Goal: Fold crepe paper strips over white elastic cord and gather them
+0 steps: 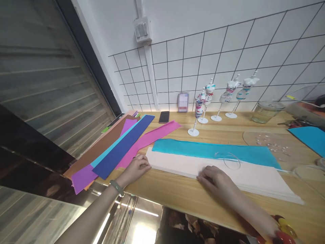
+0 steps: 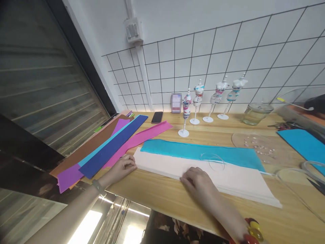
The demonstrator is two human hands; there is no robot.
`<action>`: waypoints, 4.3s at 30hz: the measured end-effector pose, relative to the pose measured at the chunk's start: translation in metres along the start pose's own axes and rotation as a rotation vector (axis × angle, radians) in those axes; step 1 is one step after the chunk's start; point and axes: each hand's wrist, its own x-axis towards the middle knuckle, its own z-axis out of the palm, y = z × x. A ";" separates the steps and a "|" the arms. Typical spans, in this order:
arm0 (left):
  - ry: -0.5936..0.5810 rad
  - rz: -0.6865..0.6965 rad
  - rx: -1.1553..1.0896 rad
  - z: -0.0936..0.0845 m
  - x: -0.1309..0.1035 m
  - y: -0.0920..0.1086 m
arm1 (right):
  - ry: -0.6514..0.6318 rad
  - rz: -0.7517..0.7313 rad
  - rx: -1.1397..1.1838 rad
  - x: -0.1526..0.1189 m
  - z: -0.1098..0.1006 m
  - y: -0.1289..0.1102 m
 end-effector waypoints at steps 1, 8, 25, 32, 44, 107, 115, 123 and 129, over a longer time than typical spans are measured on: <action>0.004 -0.016 -0.008 -0.001 -0.001 -0.001 | 0.005 0.005 -0.022 0.000 0.001 0.000; 0.039 -0.086 0.009 0.000 -0.002 -0.012 | 0.011 0.018 -0.070 0.001 0.005 0.003; 0.074 -0.139 0.040 0.002 0.003 -0.025 | 0.091 -0.035 -0.113 0.000 0.011 0.011; 0.065 -0.135 0.058 0.003 0.005 -0.029 | 0.093 -0.023 -0.118 0.001 0.011 0.009; 0.032 -0.167 0.091 0.000 0.007 -0.026 | 0.080 -0.002 -0.127 0.002 0.011 0.008; 0.053 0.331 0.699 0.065 -0.013 0.072 | 0.102 -0.296 -0.698 -0.009 0.024 -0.017; -0.120 0.168 0.544 0.087 -0.011 0.089 | 0.066 -0.256 -0.666 -0.011 0.013 -0.027; -0.147 0.146 0.603 0.090 -0.007 0.086 | 0.091 -0.157 -0.673 -0.040 0.000 0.005; -0.113 0.156 0.658 0.096 -0.004 0.080 | 0.105 -0.094 -0.745 -0.085 -0.021 0.052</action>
